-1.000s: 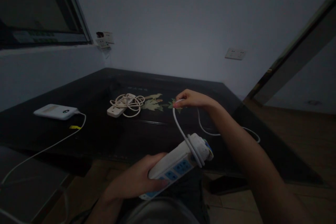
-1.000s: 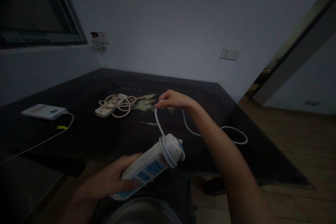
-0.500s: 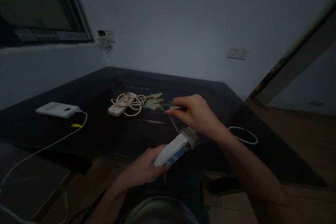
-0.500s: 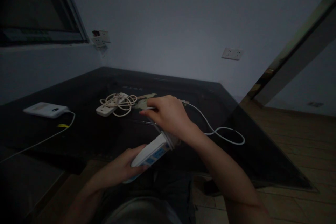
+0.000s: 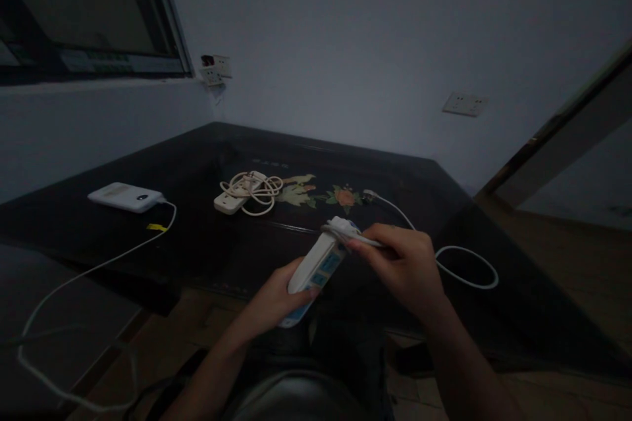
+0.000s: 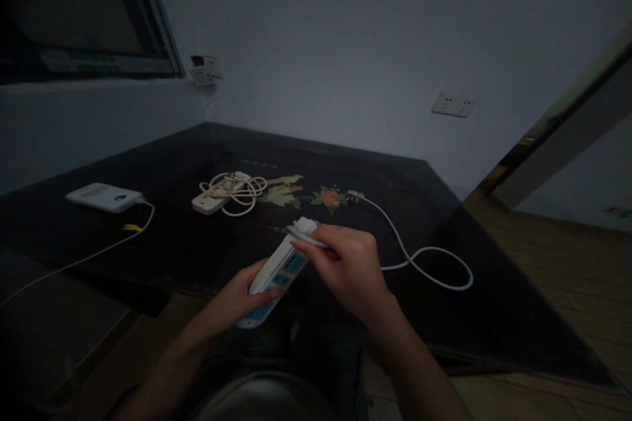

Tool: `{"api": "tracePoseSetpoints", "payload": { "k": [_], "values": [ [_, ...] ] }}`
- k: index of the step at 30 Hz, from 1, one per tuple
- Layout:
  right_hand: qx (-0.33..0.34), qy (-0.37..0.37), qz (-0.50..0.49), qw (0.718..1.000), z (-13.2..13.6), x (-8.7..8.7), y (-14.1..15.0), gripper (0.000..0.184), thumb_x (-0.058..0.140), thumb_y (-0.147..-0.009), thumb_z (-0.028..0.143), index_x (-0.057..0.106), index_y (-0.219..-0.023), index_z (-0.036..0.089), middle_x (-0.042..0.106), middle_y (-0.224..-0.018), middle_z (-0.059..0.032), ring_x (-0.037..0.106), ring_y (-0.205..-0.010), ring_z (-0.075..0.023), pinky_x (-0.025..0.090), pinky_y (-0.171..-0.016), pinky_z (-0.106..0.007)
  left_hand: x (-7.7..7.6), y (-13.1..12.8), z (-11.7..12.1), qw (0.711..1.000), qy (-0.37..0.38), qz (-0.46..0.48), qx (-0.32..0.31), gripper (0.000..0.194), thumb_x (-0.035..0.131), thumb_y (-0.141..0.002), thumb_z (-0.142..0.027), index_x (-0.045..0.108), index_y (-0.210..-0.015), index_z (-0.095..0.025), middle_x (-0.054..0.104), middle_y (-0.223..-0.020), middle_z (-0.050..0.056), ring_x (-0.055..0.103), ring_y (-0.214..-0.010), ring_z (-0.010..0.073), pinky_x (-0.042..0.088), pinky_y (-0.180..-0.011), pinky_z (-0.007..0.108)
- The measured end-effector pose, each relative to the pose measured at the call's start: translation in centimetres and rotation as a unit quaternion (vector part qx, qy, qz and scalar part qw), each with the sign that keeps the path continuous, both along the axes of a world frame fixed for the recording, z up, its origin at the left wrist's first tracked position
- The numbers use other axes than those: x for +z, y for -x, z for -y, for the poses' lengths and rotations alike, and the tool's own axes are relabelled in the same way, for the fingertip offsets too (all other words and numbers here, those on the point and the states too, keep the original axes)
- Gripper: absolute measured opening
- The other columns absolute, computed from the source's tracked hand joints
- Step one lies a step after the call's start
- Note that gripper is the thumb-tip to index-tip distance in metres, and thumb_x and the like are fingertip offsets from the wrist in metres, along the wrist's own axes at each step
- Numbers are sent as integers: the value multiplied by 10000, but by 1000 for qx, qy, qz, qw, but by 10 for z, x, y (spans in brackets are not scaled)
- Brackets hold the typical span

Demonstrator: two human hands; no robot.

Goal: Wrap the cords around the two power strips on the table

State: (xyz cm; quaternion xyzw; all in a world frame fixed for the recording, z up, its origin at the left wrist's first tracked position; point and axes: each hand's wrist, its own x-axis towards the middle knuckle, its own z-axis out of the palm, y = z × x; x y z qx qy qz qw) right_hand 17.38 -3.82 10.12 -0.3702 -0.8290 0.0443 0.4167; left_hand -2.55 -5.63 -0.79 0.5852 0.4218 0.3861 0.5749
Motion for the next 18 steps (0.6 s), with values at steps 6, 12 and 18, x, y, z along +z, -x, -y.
{"api": "tracePoseSetpoints", "payload": {
  "k": [6, 12, 18],
  "values": [
    [49, 126, -46, 990, -3, -24, -7, 292, 468, -915, 276, 619, -688, 172, 578, -574, 21, 497, -494, -90, 328, -482, -200, 6, 2, 7, 981, 108, 148, 58, 498, 710, -750, -319, 559, -1189, -141, 695, -1025, 109, 658, -901, 229, 504, -750, 292],
    [84, 199, -75, 974, -19, -53, -5, 290, 449, -925, 296, 603, -711, 175, 606, -662, -1, 557, -631, -121, 378, -595, -215, 15, 6, 15, 946, 129, 292, 55, 389, 715, -739, -270, 635, -1093, -131, 673, -1082, 140, 646, -815, 199, 531, -641, 272],
    [126, 227, -143, 955, -33, -59, -1, 321, 481, -907, 404, 612, -716, 181, 612, -679, -14, 551, -659, -141, 388, -606, -235, 18, 6, 22, 924, 116, 363, 6, 362, 712, -743, -245, 655, -1079, -123, 685, -1038, 140, 645, -787, 192, 537, -629, 269]
  ]
}}
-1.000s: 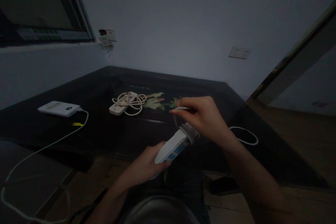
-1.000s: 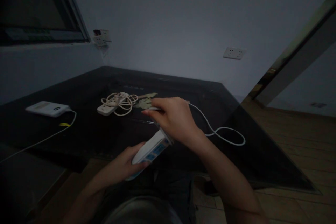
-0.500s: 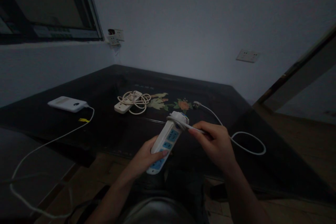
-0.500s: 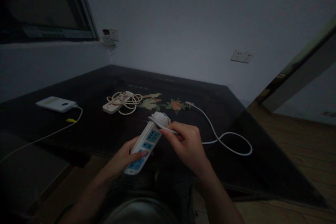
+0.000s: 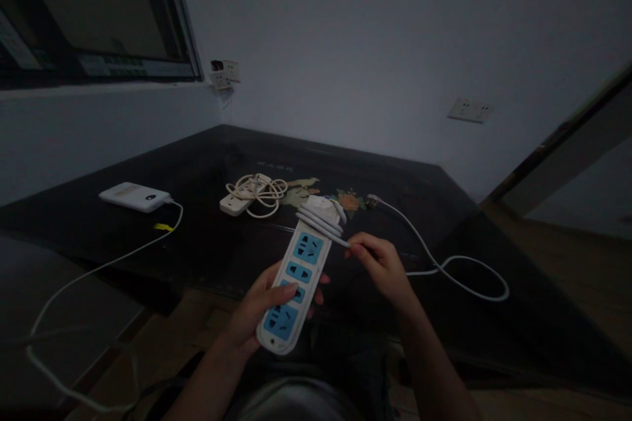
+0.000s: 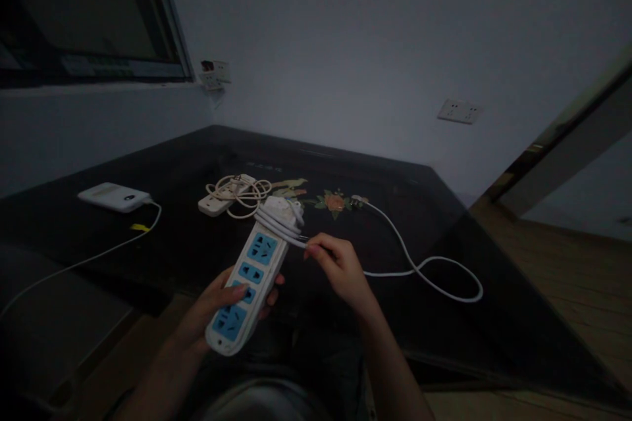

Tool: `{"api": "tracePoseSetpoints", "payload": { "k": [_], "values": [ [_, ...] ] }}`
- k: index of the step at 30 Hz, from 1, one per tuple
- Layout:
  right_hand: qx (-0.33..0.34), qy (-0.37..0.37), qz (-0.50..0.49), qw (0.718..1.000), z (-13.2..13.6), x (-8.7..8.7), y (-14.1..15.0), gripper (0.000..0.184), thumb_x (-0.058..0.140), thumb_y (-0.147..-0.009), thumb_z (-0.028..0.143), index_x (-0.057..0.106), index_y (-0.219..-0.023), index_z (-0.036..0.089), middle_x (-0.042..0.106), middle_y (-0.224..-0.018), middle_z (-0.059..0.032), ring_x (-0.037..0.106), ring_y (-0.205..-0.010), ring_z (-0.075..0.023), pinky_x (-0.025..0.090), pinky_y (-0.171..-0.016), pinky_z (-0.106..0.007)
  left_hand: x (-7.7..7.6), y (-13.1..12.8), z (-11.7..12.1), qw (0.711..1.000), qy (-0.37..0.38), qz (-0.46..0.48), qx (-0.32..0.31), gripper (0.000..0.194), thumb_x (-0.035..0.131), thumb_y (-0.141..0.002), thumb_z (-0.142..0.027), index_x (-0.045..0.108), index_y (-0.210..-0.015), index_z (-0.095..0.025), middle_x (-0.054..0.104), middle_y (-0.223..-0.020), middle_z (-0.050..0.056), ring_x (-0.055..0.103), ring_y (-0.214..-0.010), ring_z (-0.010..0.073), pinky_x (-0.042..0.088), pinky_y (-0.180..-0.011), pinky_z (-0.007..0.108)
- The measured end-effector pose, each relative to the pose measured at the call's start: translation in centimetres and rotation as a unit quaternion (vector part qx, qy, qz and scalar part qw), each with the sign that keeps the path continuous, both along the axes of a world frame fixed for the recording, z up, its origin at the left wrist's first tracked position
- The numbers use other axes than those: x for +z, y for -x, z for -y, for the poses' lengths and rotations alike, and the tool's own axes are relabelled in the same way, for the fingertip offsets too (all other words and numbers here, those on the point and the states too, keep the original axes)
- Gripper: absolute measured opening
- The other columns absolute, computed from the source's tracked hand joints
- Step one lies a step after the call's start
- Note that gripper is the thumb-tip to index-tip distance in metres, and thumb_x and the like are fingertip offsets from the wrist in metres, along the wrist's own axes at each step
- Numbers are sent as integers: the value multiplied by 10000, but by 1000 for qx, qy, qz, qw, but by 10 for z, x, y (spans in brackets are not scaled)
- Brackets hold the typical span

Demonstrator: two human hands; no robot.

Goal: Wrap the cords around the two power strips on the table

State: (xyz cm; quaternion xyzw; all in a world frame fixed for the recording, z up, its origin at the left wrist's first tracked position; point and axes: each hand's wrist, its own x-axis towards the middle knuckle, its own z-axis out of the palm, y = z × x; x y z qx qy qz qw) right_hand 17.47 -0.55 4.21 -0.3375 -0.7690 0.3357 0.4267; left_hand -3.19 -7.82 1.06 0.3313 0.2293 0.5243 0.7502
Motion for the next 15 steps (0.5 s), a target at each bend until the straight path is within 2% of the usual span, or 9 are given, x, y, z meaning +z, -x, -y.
{"api": "tracePoseSetpoints", "payload": {
  "k": [3, 8, 11, 15],
  "values": [
    [16, 17, -34, 999, -7, -7, 2, 408, 505, -869, 520, 581, -658, 180, 560, -619, -3, 509, -606, -133, 370, -566, -235, -1, -3, 2, 999, -6, 41, -19, 363, 716, -739, -247, 658, -1076, -124, 690, -1015, 134, 648, -769, 188, 529, -606, 253],
    [87, 29, -83, 992, -23, -26, 6, 600, 427, -816, 696, 483, -510, 182, 432, -500, 17, 402, -496, -114, 317, -505, -244, 6, -12, 7, 984, -40, 146, -99, 344, 703, -741, -259, 657, -1049, -114, 687, -963, 118, 634, -678, 156, 487, -534, 216],
    [109, 39, -96, 989, -30, -36, 8, 617, 409, -807, 718, 508, -522, 180, 447, -520, 7, 403, -506, -120, 330, -520, -252, 12, -16, 7, 975, -65, 178, -119, 362, 690, -744, -281, 640, -1061, -113, 683, -924, 113, 615, -619, 135, 456, -498, 200],
    [98, 53, -116, 987, -38, -45, 6, 554, 467, -796, 694, 565, -609, 182, 496, -593, -3, 448, -567, -136, 359, -560, -257, 15, -18, 5, 980, -77, 144, -114, 364, 697, -734, -294, 638, -1041, -109, 678, -926, 129, 608, -597, 141, 445, -478, 208]
  ]
}}
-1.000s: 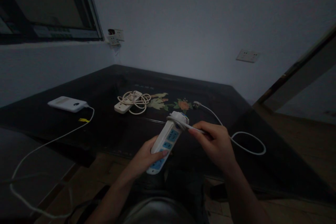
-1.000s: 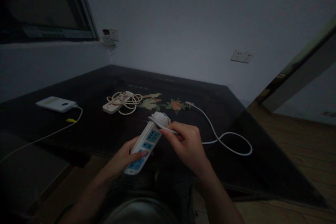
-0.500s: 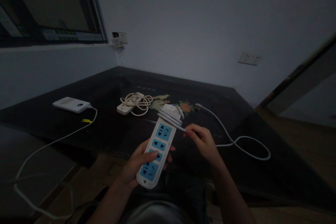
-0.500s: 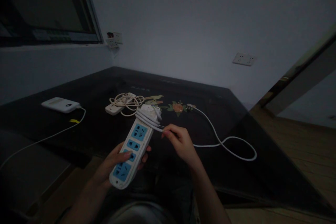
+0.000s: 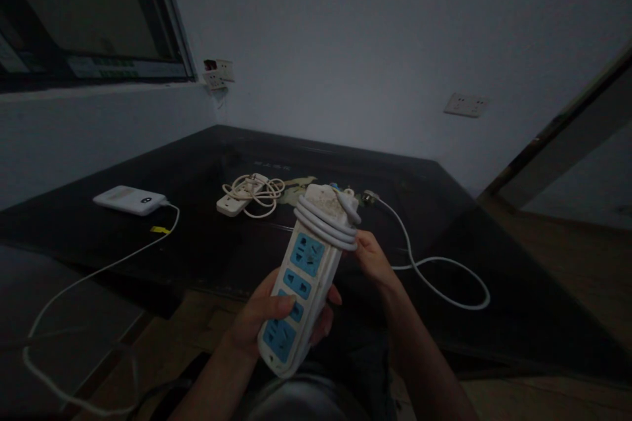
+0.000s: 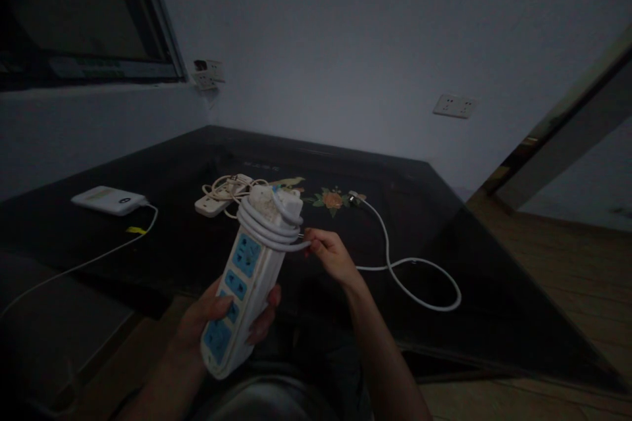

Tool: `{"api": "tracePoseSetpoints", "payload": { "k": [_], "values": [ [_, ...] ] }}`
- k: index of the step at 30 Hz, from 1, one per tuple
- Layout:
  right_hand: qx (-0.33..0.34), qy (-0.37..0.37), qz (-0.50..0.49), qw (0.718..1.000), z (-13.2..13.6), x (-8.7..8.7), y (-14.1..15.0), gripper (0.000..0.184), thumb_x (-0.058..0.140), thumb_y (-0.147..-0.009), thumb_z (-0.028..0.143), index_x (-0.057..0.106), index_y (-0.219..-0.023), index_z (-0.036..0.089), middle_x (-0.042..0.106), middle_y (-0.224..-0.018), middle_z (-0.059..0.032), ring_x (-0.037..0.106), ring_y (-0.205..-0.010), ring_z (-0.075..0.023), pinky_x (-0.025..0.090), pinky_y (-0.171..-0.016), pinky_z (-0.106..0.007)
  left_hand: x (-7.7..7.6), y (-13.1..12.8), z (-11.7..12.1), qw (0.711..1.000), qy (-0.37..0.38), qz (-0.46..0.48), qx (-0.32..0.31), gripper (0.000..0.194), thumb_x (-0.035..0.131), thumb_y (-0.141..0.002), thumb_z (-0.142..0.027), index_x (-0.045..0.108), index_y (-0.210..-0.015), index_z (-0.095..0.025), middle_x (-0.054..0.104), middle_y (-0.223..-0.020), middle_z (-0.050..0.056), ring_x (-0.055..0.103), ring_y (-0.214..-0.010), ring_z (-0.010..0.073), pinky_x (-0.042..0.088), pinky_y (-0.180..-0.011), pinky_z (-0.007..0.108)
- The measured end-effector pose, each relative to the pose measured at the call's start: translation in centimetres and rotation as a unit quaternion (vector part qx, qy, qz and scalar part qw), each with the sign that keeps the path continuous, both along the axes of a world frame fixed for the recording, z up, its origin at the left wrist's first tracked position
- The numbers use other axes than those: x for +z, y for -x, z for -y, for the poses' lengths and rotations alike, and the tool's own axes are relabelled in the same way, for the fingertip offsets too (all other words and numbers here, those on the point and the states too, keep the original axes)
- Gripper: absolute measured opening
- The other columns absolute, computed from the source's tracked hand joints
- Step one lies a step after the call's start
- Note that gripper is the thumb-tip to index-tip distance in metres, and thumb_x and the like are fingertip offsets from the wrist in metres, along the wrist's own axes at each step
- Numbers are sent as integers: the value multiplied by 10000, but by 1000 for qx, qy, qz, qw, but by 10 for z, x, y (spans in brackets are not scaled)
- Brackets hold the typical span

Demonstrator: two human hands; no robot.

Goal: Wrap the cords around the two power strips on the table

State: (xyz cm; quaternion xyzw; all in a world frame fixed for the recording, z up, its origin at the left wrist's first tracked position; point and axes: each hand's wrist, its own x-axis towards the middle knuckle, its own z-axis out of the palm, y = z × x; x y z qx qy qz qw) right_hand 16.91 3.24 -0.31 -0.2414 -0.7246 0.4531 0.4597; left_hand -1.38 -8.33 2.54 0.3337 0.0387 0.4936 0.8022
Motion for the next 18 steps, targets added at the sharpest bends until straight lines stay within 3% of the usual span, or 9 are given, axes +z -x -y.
{"api": "tracePoseSetpoints", "payload": {
  "k": [8, 18],
  "values": [
    [-17, -30, -32, 999, -15, 7, -13, 430, 546, -819, 589, 599, -677, 186, 522, -662, 2, 474, -635, -135, 365, -627, -255, -3, 2, -3, 999, 23, -26, 24, 334, 693, -741, -276, 652, -1025, -105, 680, -923, 119, 612, -632, 141, 454, -514, 208],
    [38, 46, 89, 994, -49, 12, -34, 514, 655, -646, 665, 565, -591, 161, 509, -587, 22, 459, -595, -125, 361, -577, -246, -7, -1, 5, 1000, 2, -21, -20, 351, 679, -749, -287, 657, -1062, -131, 689, -936, 119, 637, -636, 150, 454, -497, 189]
  ]
}}
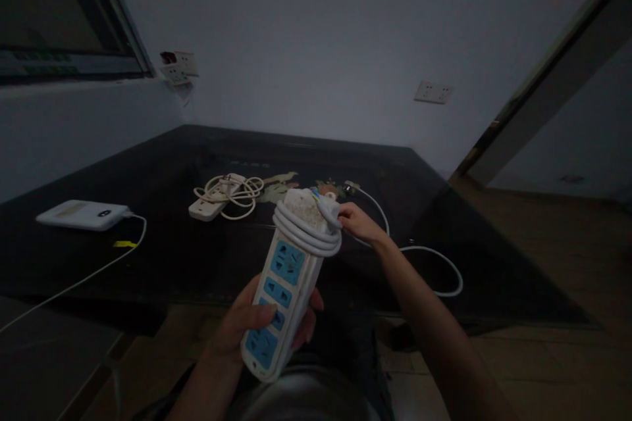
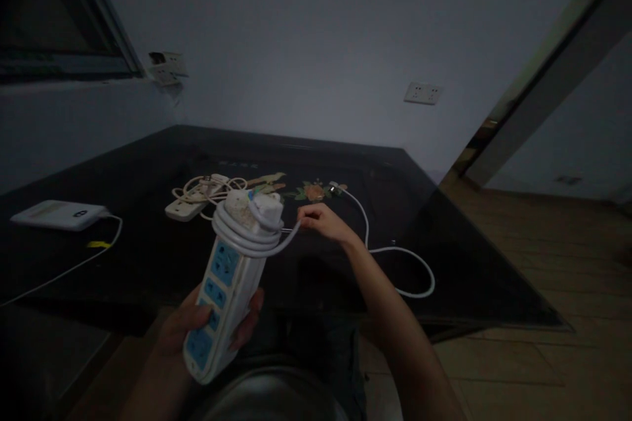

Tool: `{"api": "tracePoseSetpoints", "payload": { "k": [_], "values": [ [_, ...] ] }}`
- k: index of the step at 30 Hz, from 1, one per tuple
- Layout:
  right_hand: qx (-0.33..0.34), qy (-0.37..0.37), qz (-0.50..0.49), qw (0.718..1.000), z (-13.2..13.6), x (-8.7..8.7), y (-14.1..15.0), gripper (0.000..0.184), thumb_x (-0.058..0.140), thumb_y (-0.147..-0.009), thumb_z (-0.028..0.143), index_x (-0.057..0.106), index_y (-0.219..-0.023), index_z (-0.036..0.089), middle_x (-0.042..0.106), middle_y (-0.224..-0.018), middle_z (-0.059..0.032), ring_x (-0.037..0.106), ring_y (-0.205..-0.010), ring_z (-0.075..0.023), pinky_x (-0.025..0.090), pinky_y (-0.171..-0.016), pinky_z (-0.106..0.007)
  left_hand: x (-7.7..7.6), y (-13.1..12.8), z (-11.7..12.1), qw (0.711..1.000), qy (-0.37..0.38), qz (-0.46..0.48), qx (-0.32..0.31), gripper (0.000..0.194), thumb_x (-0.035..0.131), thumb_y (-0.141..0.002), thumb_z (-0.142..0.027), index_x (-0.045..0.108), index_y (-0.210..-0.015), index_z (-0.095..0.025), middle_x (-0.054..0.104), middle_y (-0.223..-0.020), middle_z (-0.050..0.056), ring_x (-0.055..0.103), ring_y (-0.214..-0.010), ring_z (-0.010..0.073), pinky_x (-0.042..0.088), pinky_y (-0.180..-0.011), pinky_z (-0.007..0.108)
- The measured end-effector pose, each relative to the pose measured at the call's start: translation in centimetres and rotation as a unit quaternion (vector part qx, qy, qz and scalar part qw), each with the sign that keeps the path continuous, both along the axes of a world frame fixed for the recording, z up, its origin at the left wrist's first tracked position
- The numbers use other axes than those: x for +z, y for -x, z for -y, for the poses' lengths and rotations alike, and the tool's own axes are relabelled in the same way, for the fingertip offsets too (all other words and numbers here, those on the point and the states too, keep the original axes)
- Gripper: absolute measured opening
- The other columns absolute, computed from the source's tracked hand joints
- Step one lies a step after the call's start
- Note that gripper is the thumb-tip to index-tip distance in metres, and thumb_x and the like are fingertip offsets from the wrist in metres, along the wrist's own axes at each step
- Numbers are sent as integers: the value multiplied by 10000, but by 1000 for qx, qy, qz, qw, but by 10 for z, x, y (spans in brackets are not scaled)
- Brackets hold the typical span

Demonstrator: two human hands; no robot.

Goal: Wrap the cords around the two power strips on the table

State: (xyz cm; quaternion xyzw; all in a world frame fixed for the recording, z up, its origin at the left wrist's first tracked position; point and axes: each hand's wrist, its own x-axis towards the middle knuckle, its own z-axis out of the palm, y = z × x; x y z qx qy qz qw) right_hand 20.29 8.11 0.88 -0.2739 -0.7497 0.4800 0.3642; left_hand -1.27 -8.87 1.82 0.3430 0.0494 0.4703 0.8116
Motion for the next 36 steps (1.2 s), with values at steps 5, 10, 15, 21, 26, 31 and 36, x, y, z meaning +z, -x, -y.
{"api": "tracePoseSetpoints", "payload": {
  "k": [5, 10, 15, 21, 26, 31, 36],
  "values": [
    [-38, 29, 12, 999, -15, 14, -18, 486, 631, -685, 624, 494, -568, 173, 397, -515, 66, 314, -487, -78, 248, -475, -225, -1, 2, -2, 997, -22, -29, -64, 384, 688, -744, -279, 649, -1092, -123, 692, -967, 137, 656, -674, 164, 486, -546, 210],
    [-22, 51, 66, 996, -24, 50, -12, 405, 709, -637, 519, 530, -562, 163, 403, -509, 76, 291, -470, -61, 194, -463, -223, 2, 5, -8, 978, -38, -175, -102, 442, 725, -723, -297, 620, -1124, -144, 683, -1014, 139, 674, -769, 208, 513, -647, 274],
    [9, -13, 166, 986, -21, 86, 18, 313, 725, -655, 438, 602, -609, 154, 440, -534, 67, 334, -519, -65, 221, -512, -236, 11, 2, -12, 924, -113, -360, -69, 476, 701, -750, -316, 585, -1192, -182, 679, -1043, 102, 650, -862, 217, 493, -758, 324],
    [23, -123, 256, 959, 2, 108, 53, 283, 739, -665, 369, 596, -580, 140, 411, -503, 72, 352, -526, -64, 214, -531, -247, 13, 1, -11, 841, -211, -499, 6, 387, 665, -769, -256, 611, -1146, -188, 659, -1076, 52, 583, -983, 229, 444, -853, 323],
    [-65, -201, 214, 954, 29, 123, 57, 256, 729, -696, 334, 593, -599, 140, 435, -521, 63, 377, -535, -63, 215, -535, -243, 10, 4, -13, 825, -206, -525, 46, 342, 631, -788, -240, 615, -1125, -189, 656, -1061, 43, 579, -942, 217, 442, -808, 290],
    [-63, -304, 260, 914, 70, 131, 62, 231, 751, -700, 317, 602, -604, 169, 493, -559, 48, 416, -548, -76, 202, -544, -247, 6, 6, -17, 814, -212, -538, 54, 311, 632, -772, -236, 639, -1078, -179, 670, -1012, 43, 587, -918, 226, 446, -809, 300],
    [-84, -353, 252, 897, 97, 134, 55, 231, 713, -756, 337, 600, -616, 191, 526, -576, 30, 467, -571, -103, 231, -564, -248, 0, 11, -20, 832, -190, -516, 70, 397, 638, -789, -289, 607, -1168, -174, 658, -1101, 64, 584, -989, 244, 443, -865, 327]
  ]
}}
